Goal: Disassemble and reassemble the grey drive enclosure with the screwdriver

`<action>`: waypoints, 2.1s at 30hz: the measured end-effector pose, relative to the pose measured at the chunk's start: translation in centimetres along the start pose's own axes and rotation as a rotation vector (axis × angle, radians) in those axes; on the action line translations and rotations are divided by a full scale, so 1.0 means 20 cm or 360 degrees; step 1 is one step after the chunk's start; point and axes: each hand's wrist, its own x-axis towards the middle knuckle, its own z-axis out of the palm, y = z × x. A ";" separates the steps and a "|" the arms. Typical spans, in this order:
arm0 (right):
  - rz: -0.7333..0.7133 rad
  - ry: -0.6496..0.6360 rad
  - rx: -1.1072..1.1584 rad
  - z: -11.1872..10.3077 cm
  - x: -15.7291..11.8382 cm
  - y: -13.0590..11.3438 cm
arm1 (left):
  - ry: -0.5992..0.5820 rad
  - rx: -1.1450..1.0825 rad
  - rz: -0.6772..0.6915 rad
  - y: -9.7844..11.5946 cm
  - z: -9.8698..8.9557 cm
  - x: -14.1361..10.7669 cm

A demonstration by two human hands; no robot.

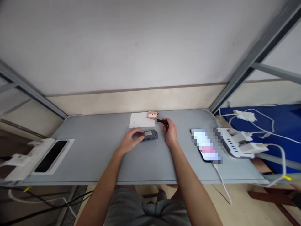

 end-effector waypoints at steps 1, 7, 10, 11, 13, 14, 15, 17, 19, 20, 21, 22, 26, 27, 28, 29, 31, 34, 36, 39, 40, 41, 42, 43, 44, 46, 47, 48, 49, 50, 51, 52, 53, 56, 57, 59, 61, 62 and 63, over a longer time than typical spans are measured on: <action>0.0008 -0.0008 0.0013 0.00 0.00 0.00 | 0.0005 0.0011 -0.0014 0.00 0.00 0.00; 0.0005 -0.0058 0.0035 -0.01 0.02 0.01 | 0.0204 0.0080 0.0031 -0.02 0.01 0.02; -0.0002 -0.0047 0.0064 -0.01 0.01 0.01 | 0.0224 0.0013 0.0030 -0.03 0.02 0.02; -0.0010 -0.0037 0.0082 -0.01 0.01 0.00 | 0.0229 -0.0009 0.0010 -0.04 0.02 0.02; -0.0005 -0.0029 0.0129 -0.01 0.00 -0.01 | 0.0271 -0.0049 -0.0030 -0.05 0.03 0.02; 0.0012 -0.0039 0.0151 -0.01 0.00 -0.01 | 0.0313 -0.0061 -0.0036 -0.05 0.03 0.02; 0.0032 -0.0061 0.0166 -0.01 -0.01 -0.01 | 0.0366 -0.0065 -0.0025 -0.05 0.03 0.02; 0.0050 -0.0121 0.0182 -0.01 -0.03 -0.01 | 0.0484 -0.0045 0.0044 -0.05 0.03 0.03; 0.0045 -0.0171 0.0186 0.00 -0.04 0.00 | 0.0578 0.0011 0.0139 -0.04 0.02 0.02; 0.0043 -0.0192 0.0182 0.00 -0.04 0.01 | 0.0607 0.0042 0.0179 -0.04 0.02 0.02; 0.0046 -0.0213 0.0173 0.01 -0.05 0.02 | 0.0628 0.0071 0.0212 -0.03 0.02 0.02; 0.0051 -0.0233 0.0157 0.01 -0.05 0.02 | 0.0639 0.0095 0.0236 -0.02 0.02 0.01; 0.0051 -0.0264 0.0090 0.01 -0.04 0.04 | 0.0662 0.0098 0.0311 0.00 0.02 0.00; 0.0049 -0.0264 0.0080 0.01 -0.04 0.04 | 0.0668 0.0090 0.0334 0.00 0.02 0.00; 0.0049 -0.0265 0.0070 0.01 -0.04 0.04 | 0.0674 0.0088 0.0355 0.00 0.02 0.00; 0.0049 -0.0263 0.0064 0.01 -0.04 0.04 | 0.0679 0.0092 0.0372 0.00 0.02 0.00; 0.0052 -0.0242 0.0070 0.01 -0.05 0.04 | 0.0683 0.0110 0.0398 0.00 0.02 -0.01; 0.0052 -0.0213 0.0076 0.01 -0.05 0.03 | 0.0683 0.0125 0.0406 0.00 0.02 -0.01; 0.0051 -0.0226 0.0060 0.01 -0.06 0.03 | 0.0675 0.0141 0.0390 0.00 0.02 -0.01; 0.0071 -0.0211 0.0077 0.02 -0.06 0.02 | 0.0652 0.0161 0.0398 0.00 0.02 -0.01; 0.0081 -0.0197 0.0095 0.02 -0.06 0.02 | 0.0641 0.0163 0.0412 0.00 0.03 -0.01; 0.0089 -0.0189 0.0110 0.02 -0.06 0.02 | 0.0631 0.0162 0.0429 0.01 0.03 -0.01; 0.0092 -0.0189 0.0118 0.02 -0.06 0.02 | 0.0625 0.0159 0.0447 0.01 0.03 -0.02; 0.0091 -0.0194 0.0117 0.02 -0.06 0.01 | 0.0621 0.0158 0.0466 0.01 0.03 -0.02; 0.0087 -0.0197 0.0113 0.03 -0.06 0.01 | 0.0617 0.0159 0.0481 0.01 0.04 -0.02; 0.0076 -0.0201 0.0097 0.03 -0.06 0.01 | 0.0608 0.0179 0.0490 0.01 0.04 -0.02; 0.0073 -0.0204 0.0087 0.03 -0.06 0.01 | 0.0602 0.0198 0.0481 0.01 0.04 -0.02; 0.0070 -0.0205 0.0081 0.03 -0.06 0.01 | 0.0596 0.0222 0.0465 0.01 0.04 -0.02; 0.0068 -0.0206 0.0075 0.03 -0.06 0.01 | 0.0593 0.0246 0.0449 0.00 0.04 -0.03; 0.0066 -0.0208 0.0071 0.03 -0.06 0.01 | 0.0594 0.0269 0.0439 0.00 0.04 -0.03; 0.0064 -0.0208 0.0069 0.03 -0.06 0.01 | 0.0597 0.0291 0.0438 0.00 0.04 -0.03; 0.0063 -0.0206 0.0071 0.03 -0.06 0.02 | 0.0601 0.0313 0.0443 -0.01 0.04 -0.03; 0.0060 -0.0207 0.0074 0.03 -0.06 0.02 | 0.0608 0.0333 0.0453 -0.01 0.03 -0.03; 0.0059 -0.0206 0.0076 0.03 -0.06 0.02 | 0.0635 0.0369 0.0487 -0.01 0.02 -0.03; 0.0064 -0.0201 0.0077 0.03 -0.06 0.02 | 0.0645 0.0366 0.0495 -0.01 0.02 -0.03; 0.0081 -0.0182 0.0078 0.04 -0.06 0.02 | 0.0645 0.0344 0.0505 -0.01 0.01 -0.03; 0.0100 -0.0152 0.0076 0.04 -0.07 0.02 | 0.0613 0.0323 0.0501 -0.01 0.01 -0.03; 0.0106 -0.0135 0.0072 0.04 -0.07 0.02 | 0.0592 0.0316 0.0496 -0.01 0.01 -0.03; 0.0108 -0.0121 0.0067 0.04 -0.07 0.02 | 0.0577 0.0305 0.0495 -0.01 0.01 -0.03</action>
